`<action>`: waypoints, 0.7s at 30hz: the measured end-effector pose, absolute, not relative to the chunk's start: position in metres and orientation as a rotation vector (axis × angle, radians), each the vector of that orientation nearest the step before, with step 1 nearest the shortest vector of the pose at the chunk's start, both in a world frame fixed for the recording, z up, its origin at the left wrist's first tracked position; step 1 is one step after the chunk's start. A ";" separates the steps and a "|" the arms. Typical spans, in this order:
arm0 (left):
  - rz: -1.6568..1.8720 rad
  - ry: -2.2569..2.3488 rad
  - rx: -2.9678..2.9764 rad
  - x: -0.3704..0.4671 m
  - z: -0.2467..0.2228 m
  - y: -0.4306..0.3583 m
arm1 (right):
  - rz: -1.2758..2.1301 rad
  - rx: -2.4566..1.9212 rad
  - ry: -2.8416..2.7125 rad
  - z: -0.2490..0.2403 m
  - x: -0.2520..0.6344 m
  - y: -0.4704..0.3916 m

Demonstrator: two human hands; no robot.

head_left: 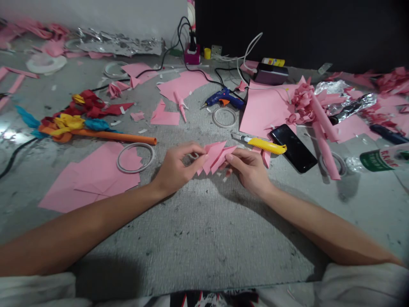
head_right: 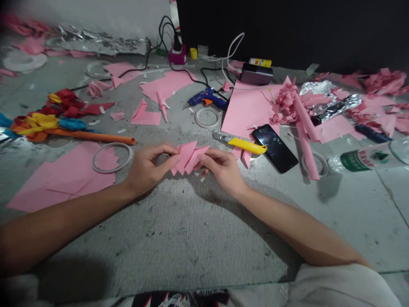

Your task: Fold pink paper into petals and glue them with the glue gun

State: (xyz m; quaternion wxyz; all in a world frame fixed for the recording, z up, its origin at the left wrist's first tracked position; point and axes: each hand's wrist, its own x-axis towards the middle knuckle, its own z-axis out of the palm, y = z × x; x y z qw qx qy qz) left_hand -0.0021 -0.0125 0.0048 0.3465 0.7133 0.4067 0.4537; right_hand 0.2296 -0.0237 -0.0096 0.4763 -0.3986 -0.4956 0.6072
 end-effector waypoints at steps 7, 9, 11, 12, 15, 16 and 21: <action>1.188 0.979 2.026 0.001 0.006 -0.015 | 1.460 -0.967 -1.305 -0.004 0.228 -0.026; 1.205 0.955 2.055 0.001 0.002 -0.014 | 1.448 -0.978 -1.346 -0.001 0.228 -0.027; 1.224 0.929 2.072 0.001 0.000 -0.013 | 1.442 -0.993 -1.368 -0.001 0.228 -0.028; 1.230 0.925 2.067 0.000 -0.001 -0.013 | 1.439 -0.996 -1.363 -0.002 0.228 -0.028; 1.223 0.938 1.971 -0.002 0.000 -0.012 | 1.436 -0.973 -1.303 -0.007 0.230 -0.027; 1.214 0.952 1.914 -0.002 0.000 -0.011 | 1.435 -0.959 -1.280 -0.008 0.231 -0.026; 1.266 0.985 1.635 0.004 0.000 -0.016 | 1.472 -0.873 -1.437 -0.003 0.232 -0.022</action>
